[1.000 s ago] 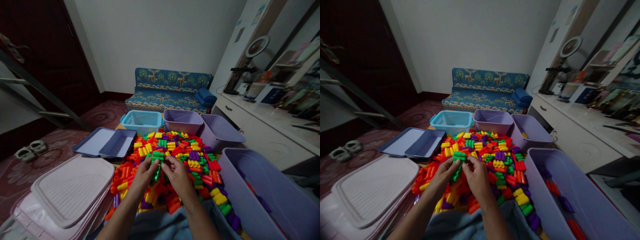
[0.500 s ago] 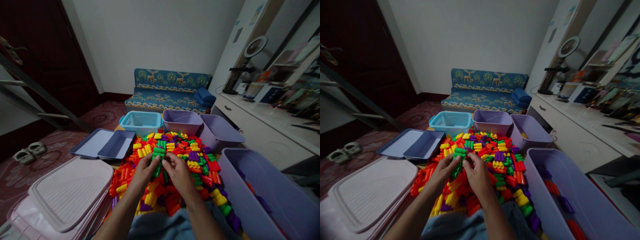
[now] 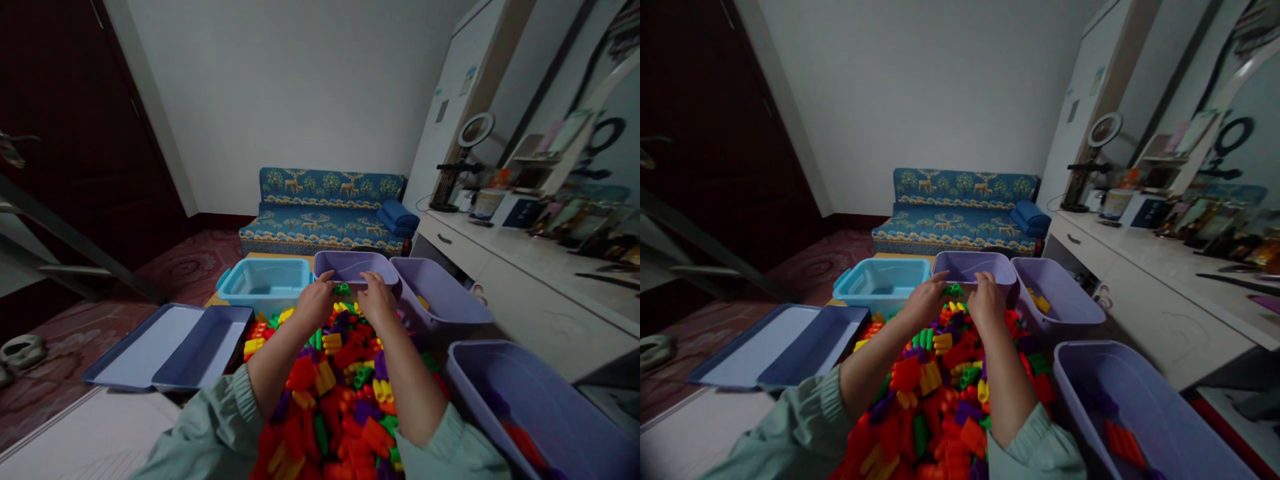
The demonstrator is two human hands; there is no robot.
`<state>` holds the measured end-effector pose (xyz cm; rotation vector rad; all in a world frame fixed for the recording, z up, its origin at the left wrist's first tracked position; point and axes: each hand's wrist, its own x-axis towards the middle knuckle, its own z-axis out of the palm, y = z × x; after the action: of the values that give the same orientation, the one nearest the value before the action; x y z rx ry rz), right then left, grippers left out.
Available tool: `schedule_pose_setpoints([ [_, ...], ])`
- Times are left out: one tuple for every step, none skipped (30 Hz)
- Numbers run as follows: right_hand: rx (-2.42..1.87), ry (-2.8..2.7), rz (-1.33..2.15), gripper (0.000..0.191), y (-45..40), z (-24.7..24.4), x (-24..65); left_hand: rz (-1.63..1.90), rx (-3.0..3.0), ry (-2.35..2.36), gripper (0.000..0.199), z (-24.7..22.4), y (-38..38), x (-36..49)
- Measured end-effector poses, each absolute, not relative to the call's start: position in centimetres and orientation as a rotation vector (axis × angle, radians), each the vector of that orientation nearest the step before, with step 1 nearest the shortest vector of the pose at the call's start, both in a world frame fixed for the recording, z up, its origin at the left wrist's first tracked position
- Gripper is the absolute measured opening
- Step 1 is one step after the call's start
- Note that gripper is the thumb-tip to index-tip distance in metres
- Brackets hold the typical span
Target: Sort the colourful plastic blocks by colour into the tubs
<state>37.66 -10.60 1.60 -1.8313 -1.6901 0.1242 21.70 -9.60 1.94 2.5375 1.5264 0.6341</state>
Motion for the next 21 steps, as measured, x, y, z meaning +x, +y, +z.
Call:
schedule_pose_setpoints([
  [-1.844, -1.712, 0.121, 0.053, -10.0, 1.2, 38.0, 0.561, 2.561, 1.533, 0.024, 1.7, -8.7, 21.7],
  [-1.859, -1.737, 0.122, 0.057, -9.5, 0.9, 38.2, 0.498, 2.577, 1.529, 0.025, 1.5, -7.9, 21.7],
  [-1.874, -1.763, 0.127, 0.059, -9.1, 0.6, 38.5, 0.451, 2.590, 1.513, 0.026, 1.4, -7.2, 21.6],
  [-1.890, -1.789, 0.135, 0.060, -8.9, 0.3, 38.8, 0.423, 2.599, 1.491, 0.028, 1.3, -6.8, 21.5],
  [-1.905, -1.814, 0.144, 0.060, -8.8, 0.1, 39.0, 0.405, 2.604, 1.470, 0.030, 1.2, -6.6, 21.5],
  [-1.918, -1.837, 0.153, 0.058, -8.8, 0.0, 39.3, 0.390, 2.608, 1.452, 0.032, 1.1, -6.5, 21.4],
  [-1.929, -1.855, 0.159, 0.056, -8.9, -0.2, 39.5, 0.379, 2.615, 1.436, 0.033, 1.0, -6.5, 21.3],
  [-1.940, -1.870, 0.162, 0.054, -9.0, -0.3, 39.6, 0.369, 2.621, 1.424, 0.033, 0.9, -6.7, 21.3],
  [-1.949, -1.880, 0.164, 0.051, -9.1, -0.4, 39.8, 0.354, 2.627, 1.420, 0.034, 0.9, -7.0, 21.3],
  [-1.959, -1.887, 0.165, 0.050, -9.3, -0.4, 39.9, 0.331, 2.631, 1.425, 0.034, 0.8, -7.3, 21.3],
  [-1.969, -1.892, 0.168, 0.048, -9.5, -0.5, 40.0, 0.304, 2.632, 1.435, 0.035, 0.8, -7.7, 21.3],
  [-1.976, -1.899, 0.172, 0.047, -9.6, -0.6, 40.1, 0.273, 2.630, 1.444, 0.035, 0.8, -8.0, 21.4],
  [-1.982, -1.908, 0.178, 0.047, -9.7, -0.6, 40.2, 0.243, 2.626, 1.447, 0.036, 0.9, -8.4, 21.4],
  [-1.988, -1.918, 0.185, 0.046, -9.9, -0.6, 40.3, 0.221, 2.617, 1.444, 0.038, 1.0, -8.7, 21.3],
  [-1.994, -1.927, 0.193, 0.045, -10.0, -0.6, 40.4, 0.204, 2.607, 1.436, 0.039, 1.1, -9.0, 21.3],
  [-1.997, -1.935, 0.197, 0.044, -10.0, -0.6, 40.4, 0.191, 2.594, 1.430, 0.041, 1.3, -9.2, 21.3],
  [-1.998, -1.940, 0.198, 0.044, -10.1, -0.6, 40.5, 0.184, 2.579, 1.428, 0.042, 1.5, -9.4, 21.3],
  [-1.997, -1.942, 0.195, 0.043, -10.2, -0.6, 40.5, 0.181, 2.564, 1.433, 0.042, 1.6, -9.6, 21.3],
  [-1.997, -1.943, 0.189, 0.043, -10.2, -0.5, 40.5, 0.183, 2.552, 1.440, 0.042, 1.7, -9.7, 21.3],
  [-1.996, -1.945, 0.180, 0.042, -10.2, -0.5, 40.5, 0.188, 2.546, 1.442, 0.041, 1.8, -9.8, 21.3],
  [-1.998, -1.946, 0.172, 0.041, -10.2, -0.4, 40.5, 0.196, 2.549, 1.437, 0.041, 1.8, -9.9, 21.4],
])
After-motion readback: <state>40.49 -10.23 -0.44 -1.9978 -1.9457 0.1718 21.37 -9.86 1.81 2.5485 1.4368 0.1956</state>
